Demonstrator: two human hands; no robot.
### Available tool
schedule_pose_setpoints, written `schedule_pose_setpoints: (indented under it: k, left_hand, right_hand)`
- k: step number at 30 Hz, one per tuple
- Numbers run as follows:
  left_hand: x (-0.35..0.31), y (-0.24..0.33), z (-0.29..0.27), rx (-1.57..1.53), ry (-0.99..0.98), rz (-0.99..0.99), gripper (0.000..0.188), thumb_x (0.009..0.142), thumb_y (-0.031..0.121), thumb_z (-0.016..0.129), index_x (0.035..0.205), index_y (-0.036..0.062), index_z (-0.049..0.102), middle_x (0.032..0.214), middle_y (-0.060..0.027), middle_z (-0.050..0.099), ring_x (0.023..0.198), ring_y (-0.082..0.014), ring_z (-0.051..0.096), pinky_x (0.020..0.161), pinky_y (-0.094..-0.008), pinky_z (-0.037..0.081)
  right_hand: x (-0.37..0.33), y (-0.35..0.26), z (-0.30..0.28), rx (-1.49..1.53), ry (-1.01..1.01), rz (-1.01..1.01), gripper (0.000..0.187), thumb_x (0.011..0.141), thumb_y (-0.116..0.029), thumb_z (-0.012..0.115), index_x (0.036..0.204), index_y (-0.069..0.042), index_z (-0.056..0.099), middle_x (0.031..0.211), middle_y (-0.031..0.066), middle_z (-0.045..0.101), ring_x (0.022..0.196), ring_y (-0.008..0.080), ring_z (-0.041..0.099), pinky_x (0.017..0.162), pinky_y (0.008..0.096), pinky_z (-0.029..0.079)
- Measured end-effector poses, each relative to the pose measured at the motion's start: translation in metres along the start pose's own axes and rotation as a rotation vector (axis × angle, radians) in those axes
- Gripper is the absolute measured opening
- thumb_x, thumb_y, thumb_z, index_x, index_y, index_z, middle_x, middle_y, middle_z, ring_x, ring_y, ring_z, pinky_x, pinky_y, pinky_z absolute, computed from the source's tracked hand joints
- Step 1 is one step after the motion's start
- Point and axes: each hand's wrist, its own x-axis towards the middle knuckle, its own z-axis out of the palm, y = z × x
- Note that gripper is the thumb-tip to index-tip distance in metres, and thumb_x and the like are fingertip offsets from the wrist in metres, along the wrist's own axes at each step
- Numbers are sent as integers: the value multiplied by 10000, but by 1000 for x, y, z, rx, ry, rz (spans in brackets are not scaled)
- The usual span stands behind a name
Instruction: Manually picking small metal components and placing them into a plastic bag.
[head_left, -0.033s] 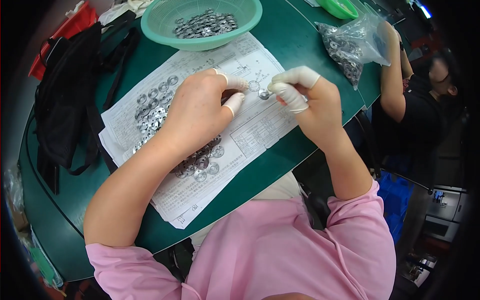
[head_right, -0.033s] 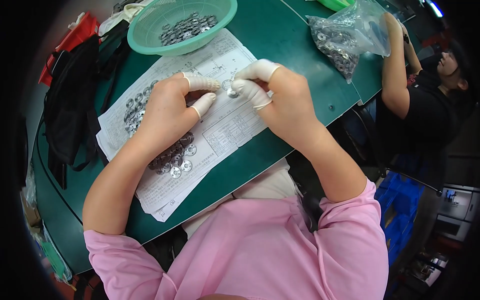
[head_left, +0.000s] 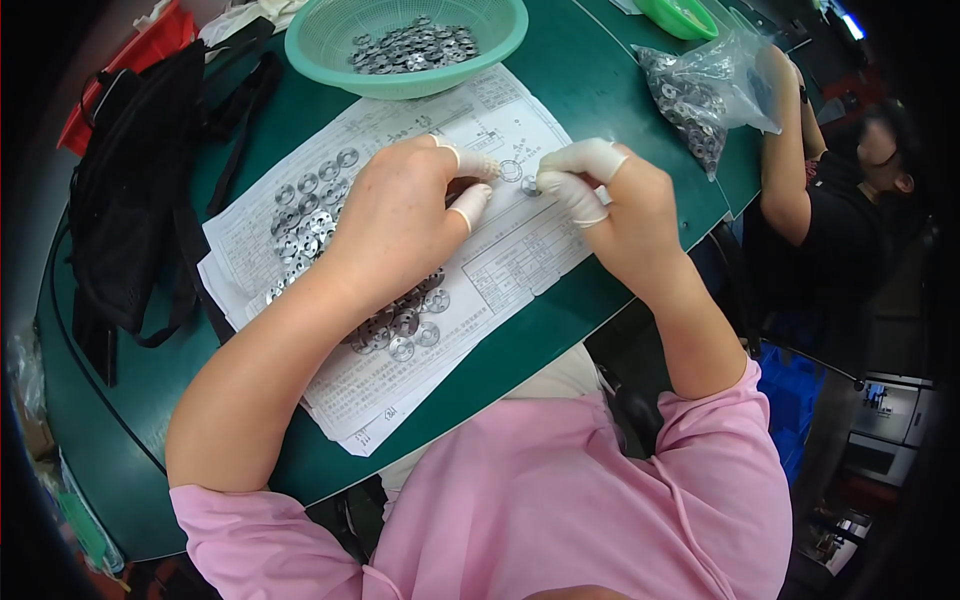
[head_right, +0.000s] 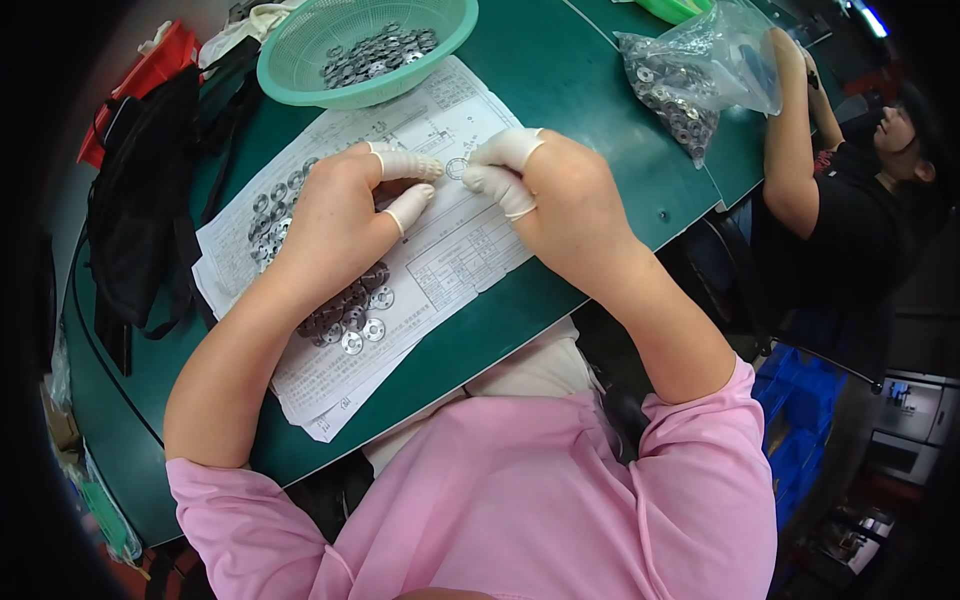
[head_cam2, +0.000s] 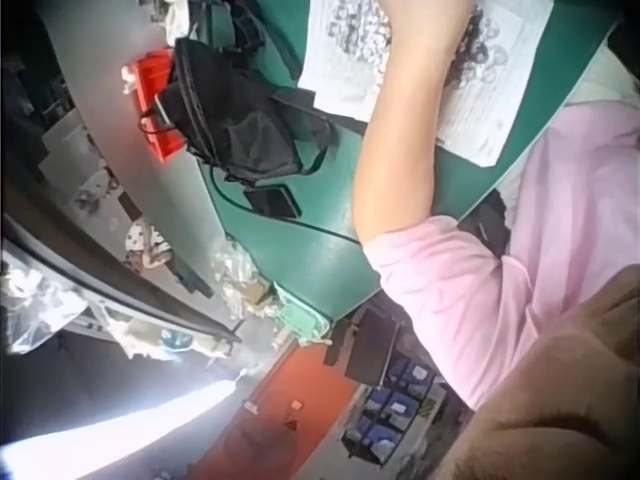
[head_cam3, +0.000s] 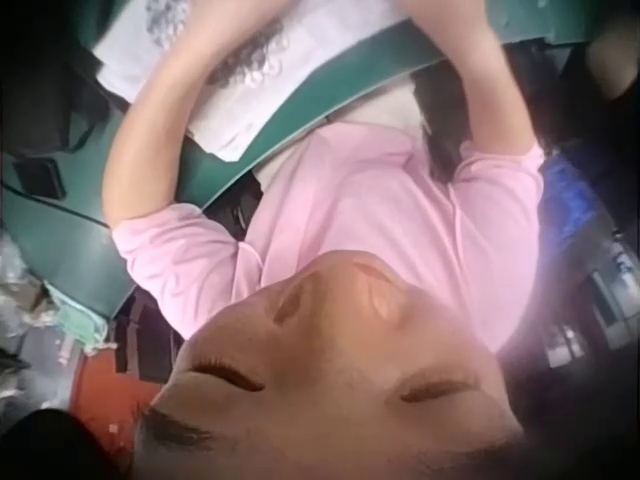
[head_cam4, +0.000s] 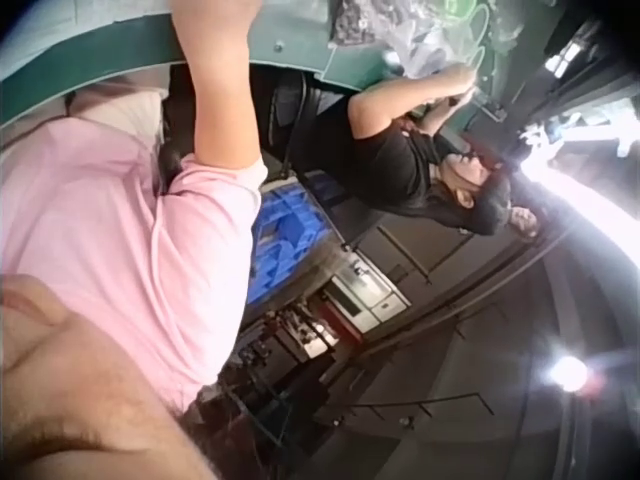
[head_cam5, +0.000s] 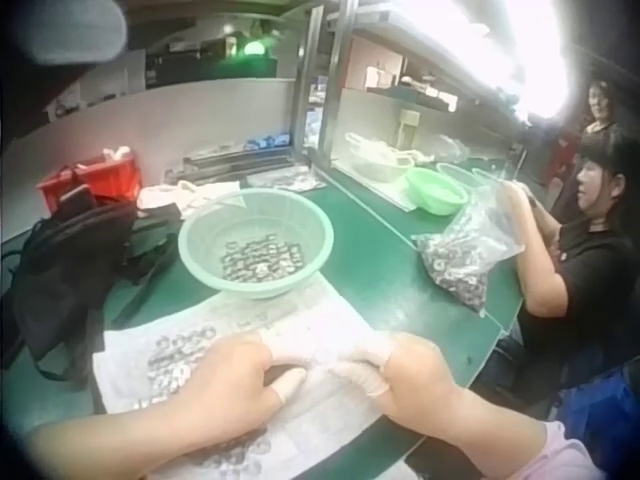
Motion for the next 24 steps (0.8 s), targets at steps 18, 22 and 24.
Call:
schedule_pose_setpoints:
  k: [18,22,24]
  left_hand:
    - [-5,4,13,369,-31,393,201,826,154,578,946,66,712,817,-82,656,961,-237,559,813,-358,431]
    - [-5,3,12,375,-52,387,206,826,160,579,957,71,710,812,-77,657,972,-235,557,814,-360,431]
    - [-5,3,13,372,-45,395,206,825,159,579,956,72,710,816,-77,657,973,-235,557,815,-360,430]
  right_hand:
    - [8,4,-12,-444,-207,-130,129,882,-58,601,993,-6,643,841,79,645,697,138,600,663,243,487]
    - [3,7,-9,-244,-175,86,136,913,-37,554,1019,11,625,852,58,653,723,99,592,681,225,491]
    - [4,7,-7,-226,-154,126,138,915,-34,552,1028,15,615,851,57,656,724,92,590,681,221,491]
